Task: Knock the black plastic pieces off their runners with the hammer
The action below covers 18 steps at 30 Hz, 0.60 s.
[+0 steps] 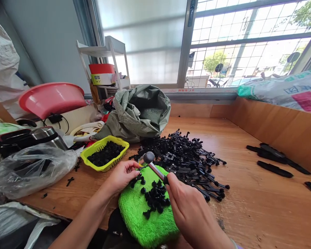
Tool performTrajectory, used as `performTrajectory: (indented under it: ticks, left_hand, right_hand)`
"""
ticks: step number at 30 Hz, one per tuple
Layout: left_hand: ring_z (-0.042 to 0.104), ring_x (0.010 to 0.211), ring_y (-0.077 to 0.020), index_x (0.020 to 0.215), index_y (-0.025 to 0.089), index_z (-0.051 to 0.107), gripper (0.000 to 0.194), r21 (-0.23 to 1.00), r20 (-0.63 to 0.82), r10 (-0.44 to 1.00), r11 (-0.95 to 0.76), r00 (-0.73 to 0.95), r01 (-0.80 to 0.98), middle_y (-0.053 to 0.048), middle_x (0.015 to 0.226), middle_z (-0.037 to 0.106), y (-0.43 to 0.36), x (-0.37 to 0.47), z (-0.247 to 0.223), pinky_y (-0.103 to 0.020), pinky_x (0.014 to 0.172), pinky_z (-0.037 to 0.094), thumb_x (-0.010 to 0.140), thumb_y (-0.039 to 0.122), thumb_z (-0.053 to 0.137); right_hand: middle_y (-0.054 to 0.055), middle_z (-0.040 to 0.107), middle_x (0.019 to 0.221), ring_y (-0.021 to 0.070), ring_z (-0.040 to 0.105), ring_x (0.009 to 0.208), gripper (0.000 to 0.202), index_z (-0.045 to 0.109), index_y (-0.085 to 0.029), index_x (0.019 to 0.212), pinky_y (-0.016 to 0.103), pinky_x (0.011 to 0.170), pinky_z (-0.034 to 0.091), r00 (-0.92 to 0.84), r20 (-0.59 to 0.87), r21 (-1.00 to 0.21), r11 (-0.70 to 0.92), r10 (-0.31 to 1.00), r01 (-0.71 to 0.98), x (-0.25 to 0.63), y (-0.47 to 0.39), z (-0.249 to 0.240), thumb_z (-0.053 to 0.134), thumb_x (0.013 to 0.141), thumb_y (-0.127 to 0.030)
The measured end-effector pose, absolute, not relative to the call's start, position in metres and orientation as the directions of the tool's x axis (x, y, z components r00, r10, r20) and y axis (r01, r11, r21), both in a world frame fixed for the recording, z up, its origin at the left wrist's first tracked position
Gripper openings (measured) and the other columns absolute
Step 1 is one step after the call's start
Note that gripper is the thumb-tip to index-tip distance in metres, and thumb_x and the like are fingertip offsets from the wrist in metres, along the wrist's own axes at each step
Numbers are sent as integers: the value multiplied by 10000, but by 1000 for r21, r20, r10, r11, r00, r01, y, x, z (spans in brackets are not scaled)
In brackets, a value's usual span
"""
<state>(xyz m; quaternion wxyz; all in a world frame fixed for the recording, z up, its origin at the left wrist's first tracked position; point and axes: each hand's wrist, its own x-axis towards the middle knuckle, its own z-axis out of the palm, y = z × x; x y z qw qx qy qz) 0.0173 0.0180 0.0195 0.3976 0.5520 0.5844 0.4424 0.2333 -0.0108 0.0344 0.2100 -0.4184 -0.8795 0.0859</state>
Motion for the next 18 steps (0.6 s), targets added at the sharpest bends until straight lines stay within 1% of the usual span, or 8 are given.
performTrajectory:
  ticks: [3, 4, 6, 8, 11, 15, 18]
  left_hand:
    - [365, 504, -90, 743, 105, 650, 162, 908, 89, 993, -51, -73, 417, 28, 531, 437, 15, 18, 22, -197, 480, 245, 625, 140, 545]
    - [377, 511, -96, 751, 108, 653, 167, 893, 101, 992, -59, -71, 447, 24, 538, 448, 15, 18, 23, -199, 485, 252, 633, 141, 540]
    - [403, 531, -106, 776, 116, 658, 185, 871, 124, 990, -78, -62, 486, 16, 559, 472, 14, 18, 22, -203, 502, 270, 645, 145, 530]
    - [414, 539, -109, 794, 119, 659, 195, 857, 133, 990, -88, -53, 508, 14, 571, 487, 14, 18, 21, -205, 511, 280, 654, 150, 526]
    - [414, 532, -108, 787, 114, 659, 195, 846, 119, 992, -77, -47, 528, 15, 567, 488, 15, 17, 19, -208, 508, 279, 656, 141, 516]
    - [418, 539, -112, 797, 112, 662, 206, 847, 112, 993, -71, -47, 527, 12, 573, 493, 16, 17, 18, -210, 506, 279, 659, 134, 511]
    - [400, 524, -106, 797, 103, 657, 197, 842, 82, 995, -41, -53, 539, 17, 562, 477, 17, 18, 19, -212, 499, 265, 665, 125, 514]
  right_hand:
    - [-14, 460, 514, 197, 446, 410, 173, 336, -234, 754, 303, 437, 185, -582, 285, -278, 647, 762, 710, 234, -11, 34, 237, 895, -254]
    - [-15, 461, 514, 198, 451, 412, 169, 342, -234, 754, 303, 437, 184, -588, 282, -271, 651, 758, 709, 235, -10, 33, 246, 892, -251]
    - [-10, 488, 557, 189, 487, 466, 188, 336, -232, 775, 286, 452, 238, -581, 290, -280, 648, 760, 708, 236, -9, 33, 219, 920, -263]
    - [-3, 494, 565, 190, 499, 484, 207, 331, -230, 778, 278, 458, 258, -568, 293, -276, 636, 769, 720, 237, -8, 33, 191, 928, -262]
    - [7, 482, 523, 215, 491, 443, 198, 360, -229, 742, 292, 438, 204, -577, 262, -230, 630, 774, 742, 237, -8, 34, 240, 897, -255]
    - [8, 508, 570, 205, 524, 497, 204, 345, -223, 770, 277, 463, 250, -568, 264, -222, 622, 779, 750, 235, -10, 36, 207, 917, -255]
    - [2, 474, 505, 215, 491, 417, 177, 357, -225, 742, 295, 427, 156, -573, 243, -188, 617, 783, 764, 233, -10, 34, 249, 882, -209]
